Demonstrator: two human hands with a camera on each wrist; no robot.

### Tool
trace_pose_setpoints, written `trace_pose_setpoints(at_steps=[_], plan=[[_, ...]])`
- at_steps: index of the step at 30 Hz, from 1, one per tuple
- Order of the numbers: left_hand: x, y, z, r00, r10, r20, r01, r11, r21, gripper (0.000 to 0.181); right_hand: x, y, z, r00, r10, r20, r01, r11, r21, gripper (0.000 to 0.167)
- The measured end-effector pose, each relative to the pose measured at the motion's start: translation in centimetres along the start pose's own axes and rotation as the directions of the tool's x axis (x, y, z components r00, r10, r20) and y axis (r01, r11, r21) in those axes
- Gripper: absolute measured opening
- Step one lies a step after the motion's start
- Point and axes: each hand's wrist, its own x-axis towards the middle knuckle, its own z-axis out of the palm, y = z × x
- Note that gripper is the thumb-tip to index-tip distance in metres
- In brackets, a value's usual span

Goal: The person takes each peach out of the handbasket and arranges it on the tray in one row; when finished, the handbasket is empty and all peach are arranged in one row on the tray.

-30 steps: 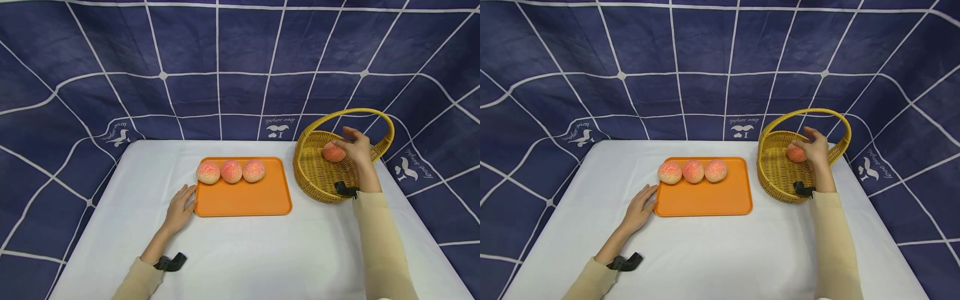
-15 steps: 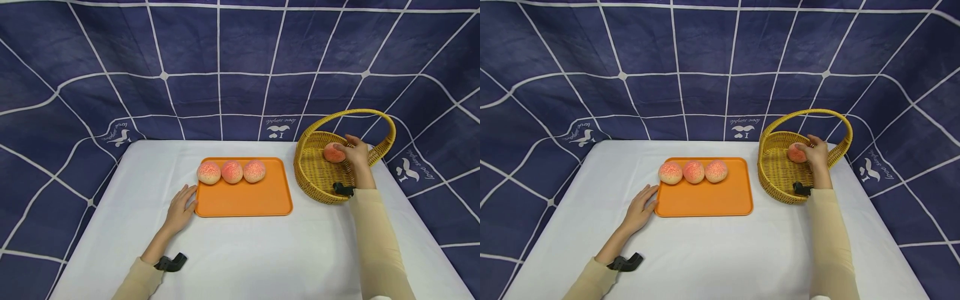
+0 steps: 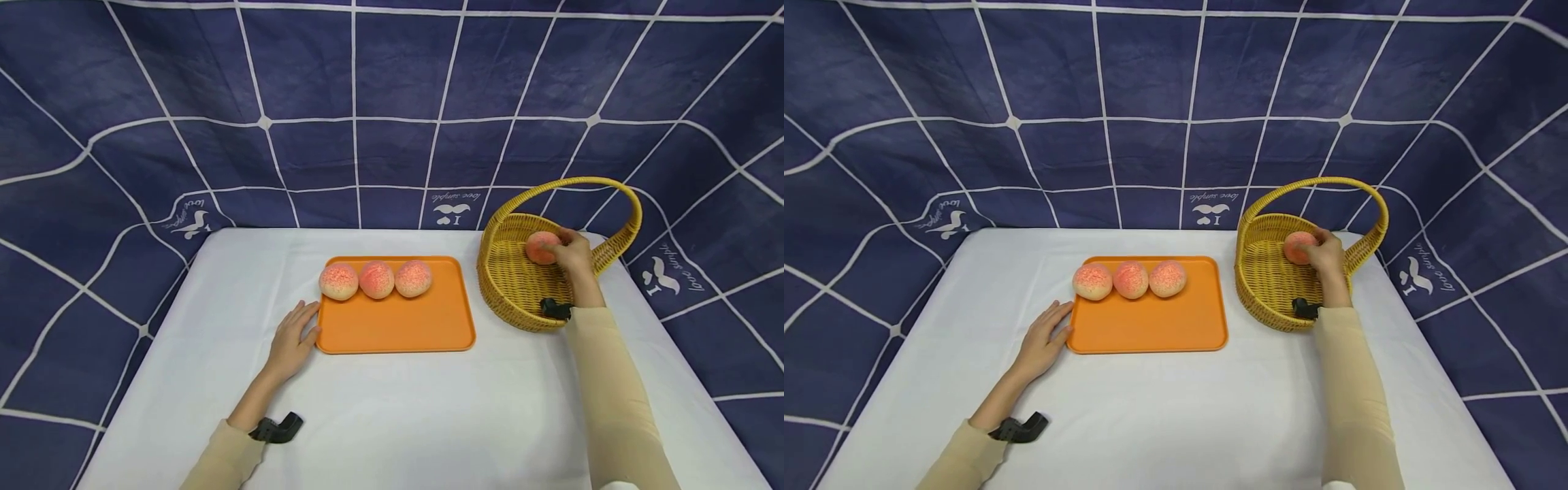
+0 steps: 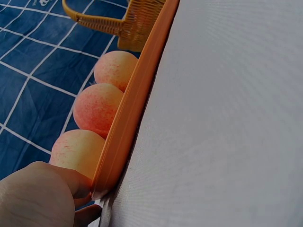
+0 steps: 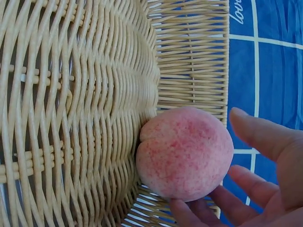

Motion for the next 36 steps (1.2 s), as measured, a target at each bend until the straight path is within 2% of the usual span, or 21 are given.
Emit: trace_pose_setpoints(at_steps=[4, 9, 13, 18, 23, 29, 36], plan=[[-0.02, -0.06, -0.10, 1.000, 0.016, -0.008, -0.016, 1.000, 0.005, 0.047, 0.17, 0.28, 0.25, 0.999, 0.004, 0.046, -0.003, 1.000, -0.026, 0.066], [-0.14, -0.02, -0.15, 1.000, 0.006, -0.004, -0.006, 1.000, 0.002, 0.048, 0.43, 0.70, 0.60, 0.995, -0.005, 0.100, 0.012, 0.998, -0.067, 0.072], [-0.18, 0.01, -0.17, 1.000, -0.003, 0.001, 0.003, 1.000, 0.006, 0.048, 0.48, 0.69, 0.74, 0.993, -0.037, 0.113, 0.051, 0.991, -0.122, 0.074], [-0.16, -0.06, -0.16, 1.000, -0.010, 0.010, 0.010, 1.000, 0.008, 0.048, 0.54, 0.67, 0.72, 0.990, -0.033, 0.136, 0.055, 0.986, -0.160, 0.076], [-0.17, -0.02, -0.22, 1.000, -0.015, 0.016, 0.014, 1.000, 0.008, 0.049, 0.63, 0.77, 0.75, 0.992, -0.013, 0.127, 0.037, 0.982, -0.185, 0.073], [-0.24, 0.03, -0.36, 1.000, -0.019, 0.017, 0.019, 1.000, 0.011, 0.049, 0.57, 0.80, 0.94, 0.995, -0.027, 0.094, 0.043, 0.984, -0.174, 0.069], [-0.20, 0.01, -0.25, 0.999, -0.026, 0.022, 0.025, 1.000, 0.007, 0.049, 0.35, 0.02, 0.77, 0.998, -0.021, 0.052, 0.026, 0.994, -0.103, 0.073]])
